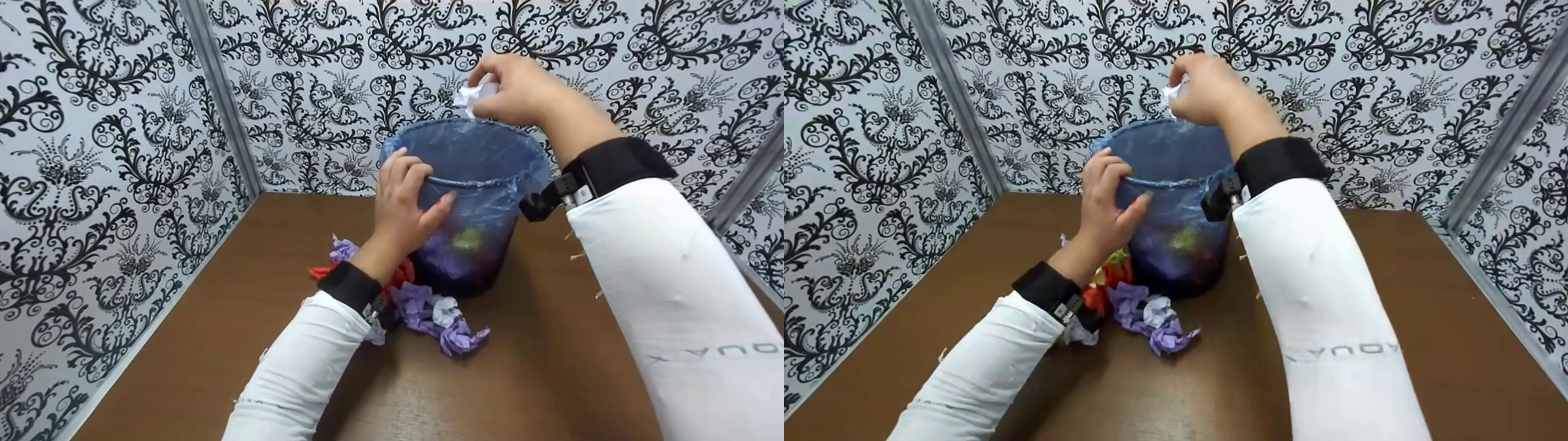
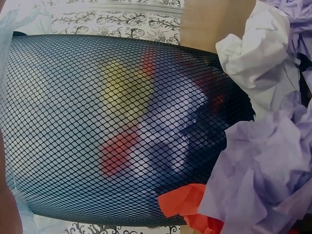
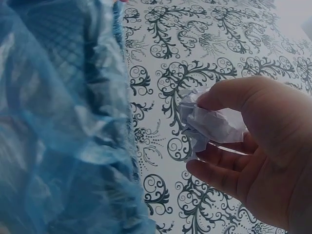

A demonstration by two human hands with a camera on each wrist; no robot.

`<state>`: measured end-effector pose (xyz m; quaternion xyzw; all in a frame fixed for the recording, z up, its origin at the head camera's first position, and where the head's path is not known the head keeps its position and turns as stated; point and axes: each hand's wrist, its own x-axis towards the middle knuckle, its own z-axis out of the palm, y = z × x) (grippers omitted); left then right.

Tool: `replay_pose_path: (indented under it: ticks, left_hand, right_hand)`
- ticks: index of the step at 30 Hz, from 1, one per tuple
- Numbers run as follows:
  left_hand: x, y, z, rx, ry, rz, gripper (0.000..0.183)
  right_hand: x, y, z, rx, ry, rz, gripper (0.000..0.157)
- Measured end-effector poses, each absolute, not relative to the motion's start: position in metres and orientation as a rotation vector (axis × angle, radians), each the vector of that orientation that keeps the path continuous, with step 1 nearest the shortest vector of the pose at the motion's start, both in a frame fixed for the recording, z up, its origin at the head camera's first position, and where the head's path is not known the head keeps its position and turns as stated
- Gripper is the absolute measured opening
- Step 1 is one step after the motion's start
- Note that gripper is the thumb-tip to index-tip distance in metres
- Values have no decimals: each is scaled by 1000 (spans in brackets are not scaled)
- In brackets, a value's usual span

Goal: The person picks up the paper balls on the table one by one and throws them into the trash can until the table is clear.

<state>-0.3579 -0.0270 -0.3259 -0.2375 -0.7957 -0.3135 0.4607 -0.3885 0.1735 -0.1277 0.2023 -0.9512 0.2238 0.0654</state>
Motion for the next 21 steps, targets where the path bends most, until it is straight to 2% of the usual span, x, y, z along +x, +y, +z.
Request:
replay_pose_path:
  ticks: [8,16,21]
  left_hand:
    - [-358,-26,-326,-600,-1924,-781,45]
    - [-357,-27,-326,-596,-1938,-780,45]
    - [-358,-28,-325,-600,-1942,-765,46]
  right_hand:
    - [-390,172,-135,684,-2880,651,63]
    - [-382,173,-141,753,-2878,662,61]
    - [-364,174,-146,872,-2825,626,55]
